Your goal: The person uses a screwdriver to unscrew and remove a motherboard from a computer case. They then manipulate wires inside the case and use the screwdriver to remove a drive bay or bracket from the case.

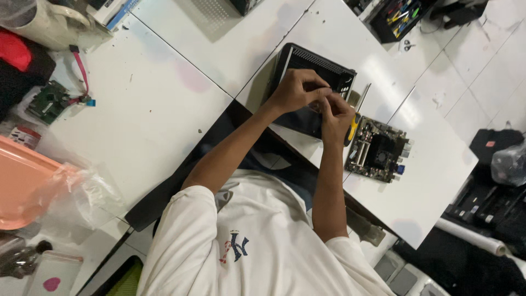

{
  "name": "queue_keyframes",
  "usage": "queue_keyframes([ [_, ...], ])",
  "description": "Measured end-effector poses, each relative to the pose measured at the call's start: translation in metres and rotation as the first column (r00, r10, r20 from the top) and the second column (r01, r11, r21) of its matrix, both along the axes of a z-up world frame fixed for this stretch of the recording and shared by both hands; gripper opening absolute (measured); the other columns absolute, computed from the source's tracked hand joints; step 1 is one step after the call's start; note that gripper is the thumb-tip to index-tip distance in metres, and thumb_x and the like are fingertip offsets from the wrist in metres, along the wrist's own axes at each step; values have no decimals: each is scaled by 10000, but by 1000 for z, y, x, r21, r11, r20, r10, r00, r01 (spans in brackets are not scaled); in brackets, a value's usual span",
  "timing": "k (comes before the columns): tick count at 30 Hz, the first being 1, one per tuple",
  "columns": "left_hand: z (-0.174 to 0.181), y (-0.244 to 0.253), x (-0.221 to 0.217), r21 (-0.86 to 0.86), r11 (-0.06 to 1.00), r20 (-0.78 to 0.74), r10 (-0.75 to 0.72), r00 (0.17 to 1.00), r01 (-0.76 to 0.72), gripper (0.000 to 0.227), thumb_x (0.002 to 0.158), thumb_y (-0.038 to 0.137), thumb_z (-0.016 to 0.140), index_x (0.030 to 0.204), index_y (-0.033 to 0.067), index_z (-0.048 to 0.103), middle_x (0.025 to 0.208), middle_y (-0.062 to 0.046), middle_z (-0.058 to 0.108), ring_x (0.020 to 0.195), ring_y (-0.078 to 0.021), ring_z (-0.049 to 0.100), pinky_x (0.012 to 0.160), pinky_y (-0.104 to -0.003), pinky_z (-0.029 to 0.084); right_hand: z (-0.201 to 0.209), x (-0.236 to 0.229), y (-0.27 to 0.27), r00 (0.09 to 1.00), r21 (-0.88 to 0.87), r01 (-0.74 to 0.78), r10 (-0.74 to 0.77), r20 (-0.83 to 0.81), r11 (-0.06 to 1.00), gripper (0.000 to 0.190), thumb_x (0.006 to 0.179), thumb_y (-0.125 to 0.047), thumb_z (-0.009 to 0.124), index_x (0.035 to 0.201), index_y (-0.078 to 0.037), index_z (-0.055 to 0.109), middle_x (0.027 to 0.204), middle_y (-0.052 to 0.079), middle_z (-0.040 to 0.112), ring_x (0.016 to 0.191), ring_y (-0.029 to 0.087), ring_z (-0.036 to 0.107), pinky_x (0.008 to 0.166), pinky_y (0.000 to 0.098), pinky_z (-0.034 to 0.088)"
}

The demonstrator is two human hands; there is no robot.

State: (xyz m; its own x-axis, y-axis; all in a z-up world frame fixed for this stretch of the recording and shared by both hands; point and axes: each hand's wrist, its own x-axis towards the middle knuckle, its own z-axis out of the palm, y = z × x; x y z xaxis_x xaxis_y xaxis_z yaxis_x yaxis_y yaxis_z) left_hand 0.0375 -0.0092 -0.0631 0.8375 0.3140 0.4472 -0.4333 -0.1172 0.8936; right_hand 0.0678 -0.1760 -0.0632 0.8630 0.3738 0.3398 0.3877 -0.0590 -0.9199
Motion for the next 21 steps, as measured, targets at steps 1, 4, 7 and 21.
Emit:
queue_keyframes([
  [1, 8, 1, -11, 2, 1000, -11, -17, 1000, 17, 81, 932, 268, 861, 990, 213, 868, 805, -9, 794, 708, -167, 761, 617, -298, 593, -4, -6, -7, 1000, 2, 17, -17, -11, 1000, 57, 982, -56, 863, 966, -19, 822, 738, 89, 703, 750, 97, 577, 682, 311, 522],
  [4, 40, 16, -23, 89, 982, 47, 163, 985, -167, 271, 961, 363, 860, 1197, 238, 812, 964, 6, 818, 847, -183, 796, 733, -331, 631, 20, -9, -13, 997, 67, 55, -58, 43, 996, 59, 1053, -31, 761, 1040, 24, 778, 800, 112, 720, 765, 118, 616, 715, 311, 533],
  [7, 35, 25, -30, 732, 588, -75, 572, 817, -344, 515, 926, 413, 855, 1374, 210, 703, 1387, -39, 650, 1247, -315, 567, 842, -493, 570, 69, -32, -23, 948, -189, -46, 102, 300, 981, 119, 1031, 119, 679, 1058, 29, 752, 1021, 192, 750, 918, 301, 731, 772, 391, 592],
  [21, 3, 64, 19, 817, 479, -496, 302, 814, 321, 1201, 843, 470, 958, 1707, 341, 133, 1411, -70, 655, 1192, -408, 628, 854, -568, 581, 25, -20, -106, 946, -691, 314, -273, 173, 652, 388, 988, -108, 768, 1356, -59, 656, 1292, 205, 553, 1246, 372, 551, 1015, 467, 556],
])
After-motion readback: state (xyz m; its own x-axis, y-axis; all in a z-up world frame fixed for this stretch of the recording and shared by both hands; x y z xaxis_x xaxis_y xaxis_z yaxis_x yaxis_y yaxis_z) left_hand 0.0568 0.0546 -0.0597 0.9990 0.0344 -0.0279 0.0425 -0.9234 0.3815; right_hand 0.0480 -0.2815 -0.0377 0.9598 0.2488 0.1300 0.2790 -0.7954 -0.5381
